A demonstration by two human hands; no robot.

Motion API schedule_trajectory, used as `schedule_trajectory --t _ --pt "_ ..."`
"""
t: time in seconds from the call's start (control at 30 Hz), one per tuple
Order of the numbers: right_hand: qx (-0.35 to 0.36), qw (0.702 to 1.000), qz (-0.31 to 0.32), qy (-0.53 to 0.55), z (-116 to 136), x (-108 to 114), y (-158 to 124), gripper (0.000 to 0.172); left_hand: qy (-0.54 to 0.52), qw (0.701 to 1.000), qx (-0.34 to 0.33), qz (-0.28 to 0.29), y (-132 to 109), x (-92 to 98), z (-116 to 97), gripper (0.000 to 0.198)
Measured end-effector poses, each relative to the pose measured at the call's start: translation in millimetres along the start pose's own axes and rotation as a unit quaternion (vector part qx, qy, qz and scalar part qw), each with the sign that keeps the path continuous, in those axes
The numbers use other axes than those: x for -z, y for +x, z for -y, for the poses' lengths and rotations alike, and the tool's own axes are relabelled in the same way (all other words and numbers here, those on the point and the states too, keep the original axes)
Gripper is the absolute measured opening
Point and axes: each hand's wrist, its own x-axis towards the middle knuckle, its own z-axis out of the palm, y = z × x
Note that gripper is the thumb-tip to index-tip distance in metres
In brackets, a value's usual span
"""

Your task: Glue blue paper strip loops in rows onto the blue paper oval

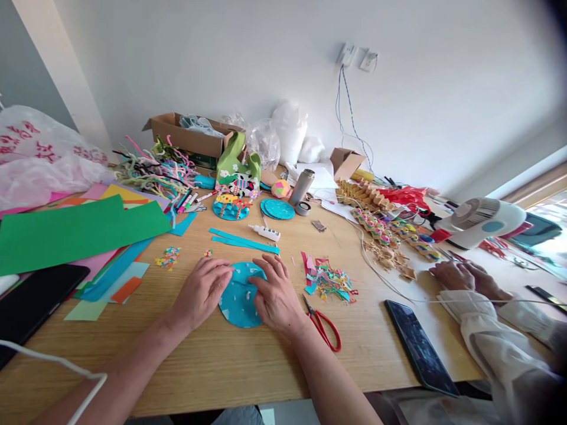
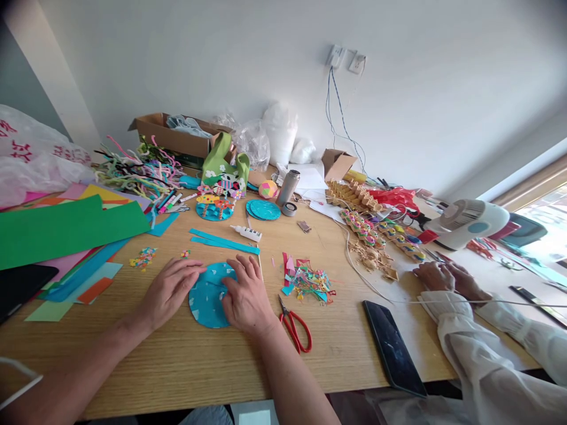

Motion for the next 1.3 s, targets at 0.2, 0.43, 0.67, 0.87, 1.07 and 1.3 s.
schedule_trajectory --t 0.2,0.43,0.67,0.87,1.07,1.3 --pt "-0.025 0.999 0.034 0.013 0 3 0 0.031 -0.011 0.999 0.042 -0.008 1 4.3 0 0.038" --pt "-0.038 0.998 0.042 0.022 -2 3 -1 0.030 0.049 0.999 -0.015 -0.010 0 6.1 -9 0.034" --pt "-0.045 0.997 0.039 0.052 -5 2 -2 0.034 0.117 0.991 -0.051 0.034 -4 0.9 -23 0.032" --pt "-0.039 0.991 -0.011 0.127 -16 -7 -3 0.041 0.142 0.988 -0.051 0.040 -6 -6.2 -20 0.029" --pt "-0.029 0.987 -0.034 0.156 -19 -10 -1 0.041 0.115 0.992 -0.053 0.009 -5 -13.5 -8 0.021" --pt "-0.024 0.990 -0.027 0.137 -18 -12 -1 0.040 0.034 0.998 -0.040 -0.021 -3 -20.8 7 0.018"
